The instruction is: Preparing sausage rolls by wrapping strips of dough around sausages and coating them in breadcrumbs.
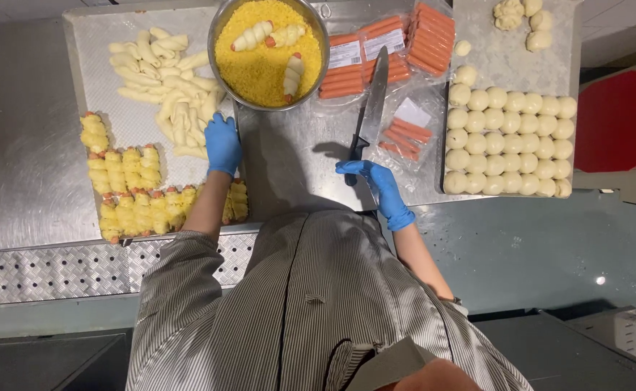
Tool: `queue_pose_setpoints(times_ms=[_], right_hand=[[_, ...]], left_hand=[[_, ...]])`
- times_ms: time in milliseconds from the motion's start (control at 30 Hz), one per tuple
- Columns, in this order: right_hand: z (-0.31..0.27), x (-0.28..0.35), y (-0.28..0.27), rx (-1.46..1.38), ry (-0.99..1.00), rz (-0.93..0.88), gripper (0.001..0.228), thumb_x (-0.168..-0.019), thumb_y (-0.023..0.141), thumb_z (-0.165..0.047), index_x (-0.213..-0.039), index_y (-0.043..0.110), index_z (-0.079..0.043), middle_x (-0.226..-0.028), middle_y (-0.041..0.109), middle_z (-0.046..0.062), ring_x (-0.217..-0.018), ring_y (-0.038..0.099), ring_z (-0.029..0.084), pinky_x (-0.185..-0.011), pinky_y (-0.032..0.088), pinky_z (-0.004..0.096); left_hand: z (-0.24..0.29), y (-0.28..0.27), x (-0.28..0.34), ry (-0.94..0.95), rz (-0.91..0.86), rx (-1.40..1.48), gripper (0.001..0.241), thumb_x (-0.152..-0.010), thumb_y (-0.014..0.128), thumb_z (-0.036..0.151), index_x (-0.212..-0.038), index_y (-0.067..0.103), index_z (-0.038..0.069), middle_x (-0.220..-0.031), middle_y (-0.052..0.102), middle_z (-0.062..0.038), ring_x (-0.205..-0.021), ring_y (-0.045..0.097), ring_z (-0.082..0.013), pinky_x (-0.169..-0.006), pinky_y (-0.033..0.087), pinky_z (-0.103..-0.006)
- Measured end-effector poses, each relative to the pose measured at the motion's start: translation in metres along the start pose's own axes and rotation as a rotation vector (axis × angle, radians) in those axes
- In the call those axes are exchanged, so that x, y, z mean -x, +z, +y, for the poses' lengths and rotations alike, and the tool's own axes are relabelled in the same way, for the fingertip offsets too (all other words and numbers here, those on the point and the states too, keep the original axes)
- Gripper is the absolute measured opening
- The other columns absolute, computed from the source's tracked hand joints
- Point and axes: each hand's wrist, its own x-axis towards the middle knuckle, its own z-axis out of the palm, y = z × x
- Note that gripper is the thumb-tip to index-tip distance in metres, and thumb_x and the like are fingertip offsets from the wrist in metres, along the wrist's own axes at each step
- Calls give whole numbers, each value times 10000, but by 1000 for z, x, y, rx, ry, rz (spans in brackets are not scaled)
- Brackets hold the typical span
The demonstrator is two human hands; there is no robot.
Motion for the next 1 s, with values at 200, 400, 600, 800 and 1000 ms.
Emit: queue_pose_setpoints(times_ms=[200, 400, 600, 800, 1000], right_hand=[[2, 1, -3, -8, 3, 15, 631, -1091, 406, -477, -1257, 681, 66, -1291, 705, 173, -1056, 655, 243, -1036, 500, 395], [18, -4, -1, -10, 38, -37, 627, -1081, 413, -488, -1244, 681, 56, -1293, 692, 166, -1240, 644, 267, -1117, 456, 383], [-6, -11, 9, 157, 68, -22, 574, -1080, 440, -452, -1243, 728, 17, -1283, 734, 111, -1204, 657, 257, -1084, 464, 366], [-65, -43, 57, 918, -506, 113, 722, -853, 772, -203, -1435, 475, 102, -1435, 517, 292, -1295, 498, 397, -1079, 395, 434], [-23, -42, 24, 701, -81, 219, 460, -926, 756, -149, -1364, 640, -67, -1248, 751, 118, -1036, 749, 236, -923, 574, 348]], left_hand=[[6, -31, 22, -63, 116, 299, 423, -809, 609, -31, -1232, 619, -42, -1070, 574, -233, -984, 564, -424, -836, 455, -499], [30, -42, 42, -143, 145, 326, 572, -673, 640, 66, -1217, 593, -106, -993, 579, -249, -903, 544, -435, -833, 438, -533], [37, -57, 40, -188, 227, 406, 245, -729, 704, 26, -965, 667, 81, -1033, 631, -189, -973, 578, -411, -825, 453, -495], [133, -176, -12, -29, 152, 921, 201, -818, 759, 12, -964, 639, 79, -961, 618, -115, -903, 632, -312, -792, 515, -411], [210, -260, -64, 292, 49, 1433, 561, -767, 837, 215, -1216, 551, 39, -1244, 573, -132, -1215, 536, -340, -1058, 421, -457]])
